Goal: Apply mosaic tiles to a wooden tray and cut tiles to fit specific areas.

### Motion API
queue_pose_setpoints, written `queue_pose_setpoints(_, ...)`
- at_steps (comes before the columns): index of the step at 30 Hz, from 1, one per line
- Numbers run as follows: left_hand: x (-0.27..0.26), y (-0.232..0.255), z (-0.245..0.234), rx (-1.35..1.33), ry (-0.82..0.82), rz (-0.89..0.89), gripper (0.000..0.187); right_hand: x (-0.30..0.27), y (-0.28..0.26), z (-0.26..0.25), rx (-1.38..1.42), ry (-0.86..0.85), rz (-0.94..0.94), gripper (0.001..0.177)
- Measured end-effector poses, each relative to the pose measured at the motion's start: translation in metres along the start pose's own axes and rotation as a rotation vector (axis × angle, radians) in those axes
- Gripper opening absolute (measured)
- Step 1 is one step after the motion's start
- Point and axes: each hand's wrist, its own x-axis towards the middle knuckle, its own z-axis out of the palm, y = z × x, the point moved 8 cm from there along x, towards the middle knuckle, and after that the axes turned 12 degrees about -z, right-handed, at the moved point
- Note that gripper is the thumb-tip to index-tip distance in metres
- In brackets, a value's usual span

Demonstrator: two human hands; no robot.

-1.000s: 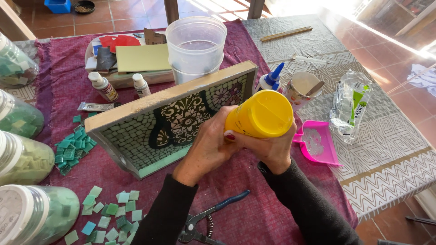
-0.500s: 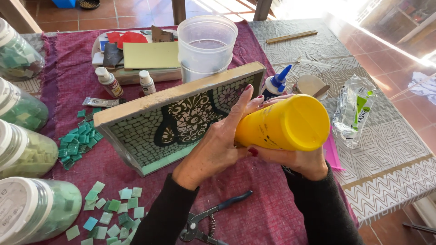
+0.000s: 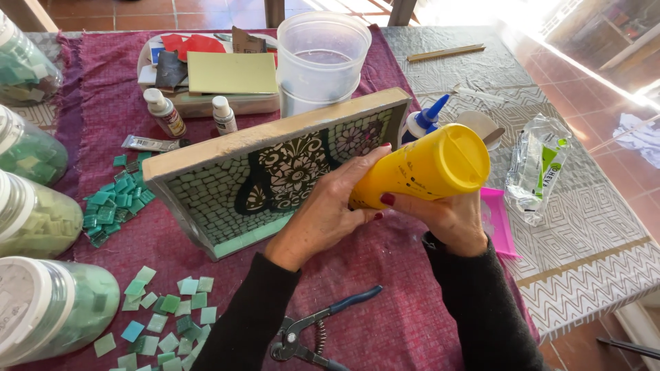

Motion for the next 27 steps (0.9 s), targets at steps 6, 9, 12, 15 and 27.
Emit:
queue_pose_setpoints(6,0.000,-0.019,0.005,-0.031,0.044,-0.004,0.083,0.007,-0.005,-0.001,-0.173,0.020,-0.094,0.057)
queue_pose_setpoints(9,0.001,-0.023,0.009,-0.064,0.011,-0.027,0.079,0.010,-0.006,-0.004,-0.103,0.072,-0.093,0.050)
queue_pose_setpoints(12,0.001,-0.024,0.007,-0.039,0.034,-0.033,0.074,0.009,-0.004,-0.003,-0.078,0.098,-0.093,0.051)
queue_pose_setpoints(15,-0.001,-0.020,0.004,-0.036,0.046,-0.057,0.069,0.006,-0.008,-0.001,-0.110,0.113,-0.122,0.052)
queue_pose_setpoints(27,-0.003,-0.017,-0.003,-0.022,0.046,-0.124,0.064,0.003,-0.006,0.001,-0.054,0.163,-0.169,0.051)
